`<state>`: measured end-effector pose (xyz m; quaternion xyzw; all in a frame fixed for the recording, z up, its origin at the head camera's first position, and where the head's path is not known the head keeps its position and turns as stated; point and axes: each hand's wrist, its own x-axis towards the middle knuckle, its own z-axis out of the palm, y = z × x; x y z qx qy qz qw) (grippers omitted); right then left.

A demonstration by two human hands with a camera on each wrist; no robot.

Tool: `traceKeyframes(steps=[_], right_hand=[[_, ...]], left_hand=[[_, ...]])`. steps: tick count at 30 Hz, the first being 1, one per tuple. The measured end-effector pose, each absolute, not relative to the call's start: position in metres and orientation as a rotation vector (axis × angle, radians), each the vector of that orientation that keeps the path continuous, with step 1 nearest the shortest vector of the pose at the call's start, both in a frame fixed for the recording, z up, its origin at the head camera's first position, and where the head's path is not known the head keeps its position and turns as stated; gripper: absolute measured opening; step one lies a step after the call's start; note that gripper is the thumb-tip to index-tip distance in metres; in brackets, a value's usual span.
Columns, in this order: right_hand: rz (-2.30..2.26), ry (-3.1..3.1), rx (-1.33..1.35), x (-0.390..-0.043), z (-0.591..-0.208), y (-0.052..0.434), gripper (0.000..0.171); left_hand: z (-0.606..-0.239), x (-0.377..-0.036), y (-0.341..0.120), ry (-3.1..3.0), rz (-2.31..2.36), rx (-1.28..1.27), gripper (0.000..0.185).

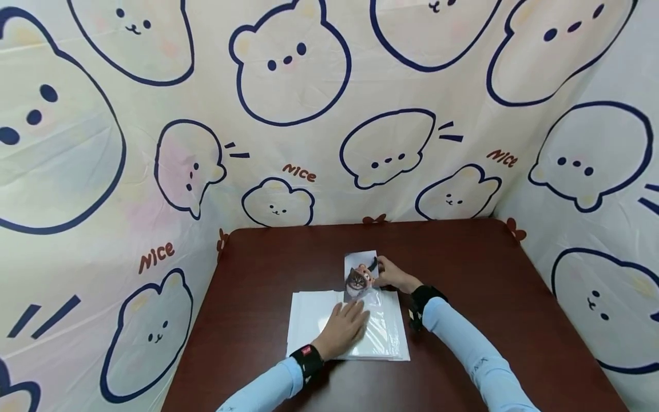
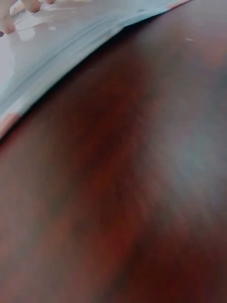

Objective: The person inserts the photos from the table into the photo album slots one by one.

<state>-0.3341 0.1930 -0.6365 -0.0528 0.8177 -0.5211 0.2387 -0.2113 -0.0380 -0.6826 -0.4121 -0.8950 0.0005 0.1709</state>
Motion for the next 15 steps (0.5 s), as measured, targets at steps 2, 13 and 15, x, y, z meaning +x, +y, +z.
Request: traceKeyframes(steps=[2,13,15], right_hand=[[-1.56,2.178,-0.064,-0.333,-0.643,0.192,0.079],[-1.543,2.339,-0.24,-0.337,-0.642,0.189,0.054],[-1.513,2.356,-0.3,-0.338,-0.638,0.186,0.047]], left_hand=[[-0.686,-0.2,-0.043,-2.515,-0.019,-1.235,0.044],[-0.688,-0.182,-0.06,-2.401,-0.094,-1.451,0.056],[-0.686,-0.186,-0.062,-2.39,-0.117,-1.451,0.055]])
